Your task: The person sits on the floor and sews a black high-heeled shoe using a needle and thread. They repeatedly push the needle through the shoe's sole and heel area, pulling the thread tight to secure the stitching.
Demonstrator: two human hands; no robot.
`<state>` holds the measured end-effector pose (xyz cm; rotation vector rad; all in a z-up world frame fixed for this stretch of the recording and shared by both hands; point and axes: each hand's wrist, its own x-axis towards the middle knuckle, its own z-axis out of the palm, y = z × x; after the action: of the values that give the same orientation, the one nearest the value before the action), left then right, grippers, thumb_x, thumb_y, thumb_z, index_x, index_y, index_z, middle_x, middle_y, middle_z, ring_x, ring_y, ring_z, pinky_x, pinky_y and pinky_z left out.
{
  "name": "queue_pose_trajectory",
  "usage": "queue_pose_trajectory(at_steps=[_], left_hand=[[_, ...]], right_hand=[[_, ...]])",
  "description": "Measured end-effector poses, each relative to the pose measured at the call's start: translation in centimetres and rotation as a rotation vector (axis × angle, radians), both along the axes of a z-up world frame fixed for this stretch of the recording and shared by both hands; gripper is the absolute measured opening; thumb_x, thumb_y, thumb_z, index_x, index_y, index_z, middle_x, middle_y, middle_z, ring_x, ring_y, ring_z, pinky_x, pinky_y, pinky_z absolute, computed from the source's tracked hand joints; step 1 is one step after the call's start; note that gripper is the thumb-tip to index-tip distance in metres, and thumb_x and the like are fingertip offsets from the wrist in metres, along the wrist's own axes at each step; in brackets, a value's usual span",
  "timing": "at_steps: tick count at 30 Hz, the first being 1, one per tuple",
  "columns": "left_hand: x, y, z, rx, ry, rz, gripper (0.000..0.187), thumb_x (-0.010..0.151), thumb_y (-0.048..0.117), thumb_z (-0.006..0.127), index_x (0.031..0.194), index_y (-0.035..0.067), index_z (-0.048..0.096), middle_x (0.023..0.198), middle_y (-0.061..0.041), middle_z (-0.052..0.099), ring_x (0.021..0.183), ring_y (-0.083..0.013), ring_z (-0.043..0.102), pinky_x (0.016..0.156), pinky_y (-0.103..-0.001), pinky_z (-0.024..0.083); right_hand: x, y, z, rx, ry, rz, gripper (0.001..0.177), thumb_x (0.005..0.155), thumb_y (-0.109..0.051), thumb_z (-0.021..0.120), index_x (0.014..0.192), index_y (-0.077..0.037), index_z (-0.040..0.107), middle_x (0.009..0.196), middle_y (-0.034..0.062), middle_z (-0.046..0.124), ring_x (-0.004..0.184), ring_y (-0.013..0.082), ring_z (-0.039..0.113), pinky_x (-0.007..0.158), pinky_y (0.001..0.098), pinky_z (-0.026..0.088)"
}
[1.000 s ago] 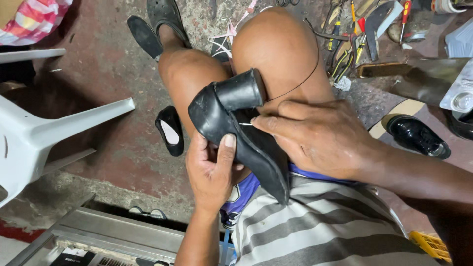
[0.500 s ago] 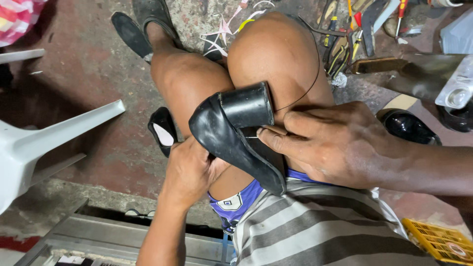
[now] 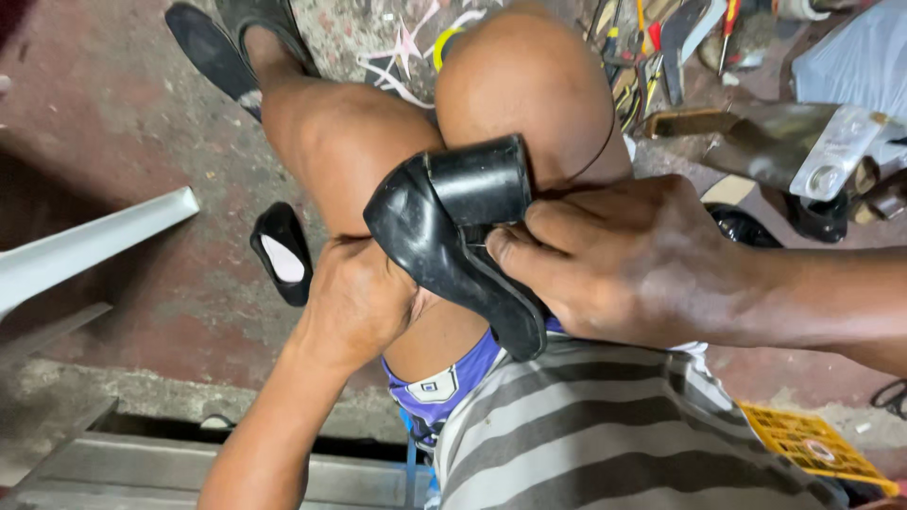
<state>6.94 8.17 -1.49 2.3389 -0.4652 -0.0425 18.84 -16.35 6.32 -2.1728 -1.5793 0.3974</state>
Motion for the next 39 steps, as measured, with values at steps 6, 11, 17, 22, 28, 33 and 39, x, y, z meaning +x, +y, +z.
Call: queue_pose_trajectory(at_steps=[6, 11, 17, 22, 28, 33, 39], left_hand=[[-1.0, 0.0, 0.4, -0.023, 0.001, 0.021, 0.036, 0.077, 0.026, 0.085, 0.094, 0.003, 0.062, 0.079, -0.015, 0.061, 0.066, -0.0368, 0.065, 0.061, -0.048, 0.052], [-1.0, 0.1, 0.5, -0.007, 0.046, 0.014, 0.037, 0.078, 0.025, 0.086, 0.093, 0.001, 0.062, 0.075, -0.018, 0.06, 0.062, -0.0393, 0.064, 0.055, -0.047, 0.05], [-0.4, 0.3, 0.9, 0.03, 0.072, -0.05, 0.032, 0.078, 0.023, 0.083, 0.091, 0.003, 0.061, 0.074, -0.017, 0.06, 0.061, -0.0387, 0.064, 0.055, -0.048, 0.05], [-0.3, 0.4, 0.6, -0.003, 0.063, -0.056, 0.023, 0.078, 0.014, 0.079, 0.092, 0.006, 0.062, 0.072, -0.014, 0.062, 0.06, -0.0349, 0.065, 0.056, -0.046, 0.051], [-0.3, 0.2, 0.5, 0.032, 0.113, -0.043, 0.021, 0.074, 0.005, 0.074, 0.089, 0.005, 0.059, 0.07, -0.013, 0.061, 0.058, -0.032, 0.065, 0.056, -0.045, 0.052], [-0.5, 0.4, 0.8, 0.011, 0.091, -0.053, 0.022, 0.074, 0.006, 0.075, 0.09, 0.003, 0.059, 0.07, -0.014, 0.061, 0.056, -0.0321, 0.064, 0.054, -0.046, 0.051], [-0.5, 0.7, 0.4, 0.008, 0.106, -0.045, 0.022, 0.075, 0.005, 0.078, 0.086, 0.005, 0.059, 0.07, -0.013, 0.059, 0.058, -0.0334, 0.063, 0.055, -0.046, 0.051]], right_hand=[[0.4, -1.1, 0.0, -0.011, 0.212, -0.043, 0.028, 0.084, -0.017, 0.074, 0.111, -0.007, 0.073, 0.082, 0.0064, 0.067, 0.066, 0.0233, 0.068, 0.053, 0.0367, 0.056], [0.2, -3.2, -1.3, -0.276, 0.664, -0.392, 0.028, 0.091, -0.03, 0.072, 0.112, -0.012, 0.071, 0.077, 0.0025, 0.074, 0.069, 0.0167, 0.07, 0.058, 0.0356, 0.059], [1.5, -3.2, -2.8, -0.184, 0.395, -0.147, 0.025, 0.087, -0.035, 0.071, 0.101, -0.016, 0.075, 0.073, 0.0058, 0.07, 0.066, 0.0246, 0.07, 0.054, 0.0402, 0.054], [2.3, -2.7, -2.9, -0.034, -0.053, 0.163, 0.031, 0.092, -0.038, 0.068, 0.096, -0.008, 0.07, 0.071, 0.0031, 0.062, 0.061, 0.0214, 0.066, 0.046, 0.0362, 0.051], [1.7, -3.0, -4.5, -0.094, 0.056, 0.101, 0.027, 0.088, -0.038, 0.072, 0.088, -0.011, 0.068, 0.066, 0.0042, 0.06, 0.049, 0.0188, 0.059, 0.038, 0.035, 0.047], [1.4, -3.0, -6.0, 0.25, -0.287, 0.12, 0.032, 0.089, -0.031, 0.073, 0.1, 0.0, 0.07, 0.081, 0.0047, 0.071, 0.06, 0.0185, 0.066, 0.054, 0.0309, 0.057], [-0.4, -3.5, -4.7, 0.055, 0.074, 0.042, 0.029, 0.099, -0.033, 0.074, 0.101, -0.006, 0.065, 0.084, 0.0102, 0.064, 0.063, 0.0222, 0.064, 0.052, 0.0382, 0.052]])
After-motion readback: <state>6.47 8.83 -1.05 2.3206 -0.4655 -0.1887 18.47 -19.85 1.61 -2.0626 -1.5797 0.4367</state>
